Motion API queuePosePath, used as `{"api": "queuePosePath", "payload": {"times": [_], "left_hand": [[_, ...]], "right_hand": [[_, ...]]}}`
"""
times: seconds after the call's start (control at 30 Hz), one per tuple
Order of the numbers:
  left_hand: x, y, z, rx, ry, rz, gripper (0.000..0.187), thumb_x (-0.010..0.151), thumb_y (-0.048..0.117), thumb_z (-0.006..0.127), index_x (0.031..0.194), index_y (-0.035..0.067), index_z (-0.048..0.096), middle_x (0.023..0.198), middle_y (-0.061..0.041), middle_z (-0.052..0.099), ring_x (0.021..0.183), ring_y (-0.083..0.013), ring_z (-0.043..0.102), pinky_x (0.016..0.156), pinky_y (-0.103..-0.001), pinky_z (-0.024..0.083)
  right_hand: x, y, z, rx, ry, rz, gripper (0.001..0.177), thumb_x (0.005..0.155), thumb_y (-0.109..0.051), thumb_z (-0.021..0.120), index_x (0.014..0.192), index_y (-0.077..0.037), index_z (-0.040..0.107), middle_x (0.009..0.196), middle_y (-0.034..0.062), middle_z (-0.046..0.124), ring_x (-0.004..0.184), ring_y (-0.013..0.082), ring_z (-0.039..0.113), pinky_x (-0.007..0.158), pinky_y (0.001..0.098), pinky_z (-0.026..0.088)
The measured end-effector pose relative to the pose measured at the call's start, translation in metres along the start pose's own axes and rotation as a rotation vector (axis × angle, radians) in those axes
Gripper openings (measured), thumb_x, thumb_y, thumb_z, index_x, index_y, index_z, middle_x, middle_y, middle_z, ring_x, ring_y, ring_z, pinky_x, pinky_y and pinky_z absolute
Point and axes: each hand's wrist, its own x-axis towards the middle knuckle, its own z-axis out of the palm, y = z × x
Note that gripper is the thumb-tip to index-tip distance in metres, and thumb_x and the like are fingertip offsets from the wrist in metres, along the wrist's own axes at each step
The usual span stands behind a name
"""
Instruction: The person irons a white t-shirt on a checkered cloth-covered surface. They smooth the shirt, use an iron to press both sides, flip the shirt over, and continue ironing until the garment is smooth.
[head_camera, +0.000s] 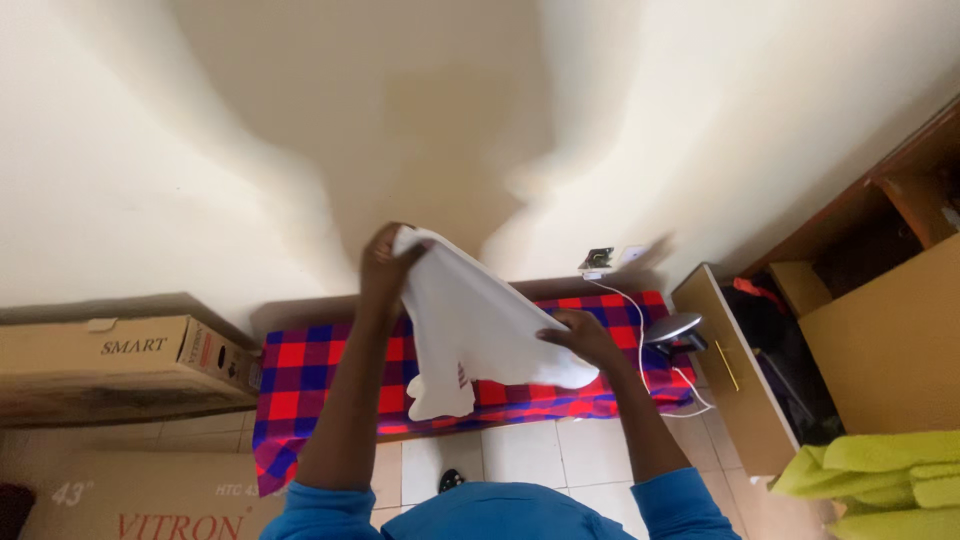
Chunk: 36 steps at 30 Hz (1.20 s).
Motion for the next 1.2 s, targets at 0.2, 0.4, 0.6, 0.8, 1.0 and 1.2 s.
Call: {"api": "queuePosePath", "payload": {"times": [0.2, 0.4, 0.6, 0.8, 1.0, 1.2], "left_hand": [[-0.017, 0.035, -0.001, 0.048, 0.119, 0.103, 0.011, 0.090, 0.010, 0.078, 0.097, 0.009, 0.069, 0.083, 0.004, 0.067, 0.073, -0.0063, 0.060, 0.065, -0.024, 0.050], [-0.044, 0.019, -0.004, 0.135, 0.161, 0.270, 0.022, 0.092, 0.013, 0.084, 0.094, 0.008, 0.062, 0.084, 0.004, 0.059, 0.077, -0.0054, 0.052, 0.068, -0.022, 0.045], [-0.082, -0.004, -0.016, 0.289, 0.264, 0.123, 0.021, 0.085, 0.015, 0.085, 0.095, 0.005, 0.069, 0.081, 0.003, 0.065, 0.072, -0.0053, 0.056, 0.064, -0.022, 0.047], [-0.116, -0.013, -0.021, 0.356, 0.396, 0.022, 0.021, 0.085, 0.015, 0.083, 0.098, 0.006, 0.070, 0.075, 0.000, 0.064, 0.060, -0.0058, 0.053, 0.053, -0.023, 0.042], [-0.133, -0.002, -0.020, 0.225, 0.335, 0.068, 0.017, 0.091, 0.010, 0.079, 0.097, 0.005, 0.065, 0.079, -0.003, 0.068, 0.059, -0.0095, 0.062, 0.051, -0.024, 0.049], [-0.141, 0.006, -0.026, 0.185, 0.303, 0.147, 0.013, 0.096, 0.008, 0.073, 0.103, 0.005, 0.062, 0.090, -0.005, 0.073, 0.074, -0.0147, 0.075, 0.058, -0.023, 0.051]], "right_hand": [[-0.018, 0.107, -0.059, -0.324, 0.209, 0.020, 0.046, 0.086, -0.043, 0.079, 0.106, -0.002, 0.074, 0.099, 0.0128, 0.072, 0.088, 0.0241, 0.067, 0.078, 0.0401, 0.055], [-0.053, 0.149, -0.118, -0.142, 0.529, 0.015, 0.039, 0.098, -0.042, 0.070, 0.114, -0.006, 0.069, 0.104, 0.0162, 0.070, 0.091, 0.0274, 0.066, 0.081, 0.0434, 0.053], [-0.096, 0.063, -0.147, -0.179, 0.807, 0.003, 0.030, 0.091, -0.031, 0.083, 0.103, -0.005, 0.074, 0.086, 0.0114, 0.071, 0.070, 0.0184, 0.062, 0.065, 0.0395, 0.051], [-0.122, 0.018, -0.145, -0.062, 0.765, 0.042, 0.027, 0.091, -0.032, 0.080, 0.102, -0.007, 0.076, 0.083, 0.0083, 0.073, 0.071, 0.0170, 0.067, 0.064, 0.0345, 0.053], [-0.131, 0.011, -0.142, -0.065, 0.830, -0.092, 0.027, 0.090, -0.028, 0.082, 0.104, -0.005, 0.078, 0.091, 0.0100, 0.076, 0.079, 0.0186, 0.070, 0.073, 0.0333, 0.054], [-0.147, 0.006, -0.147, -0.114, 0.864, -0.330, 0.020, 0.092, -0.020, 0.081, 0.103, -0.005, 0.077, 0.096, 0.0102, 0.074, 0.086, 0.0180, 0.070, 0.076, 0.0328, 0.056]]}}
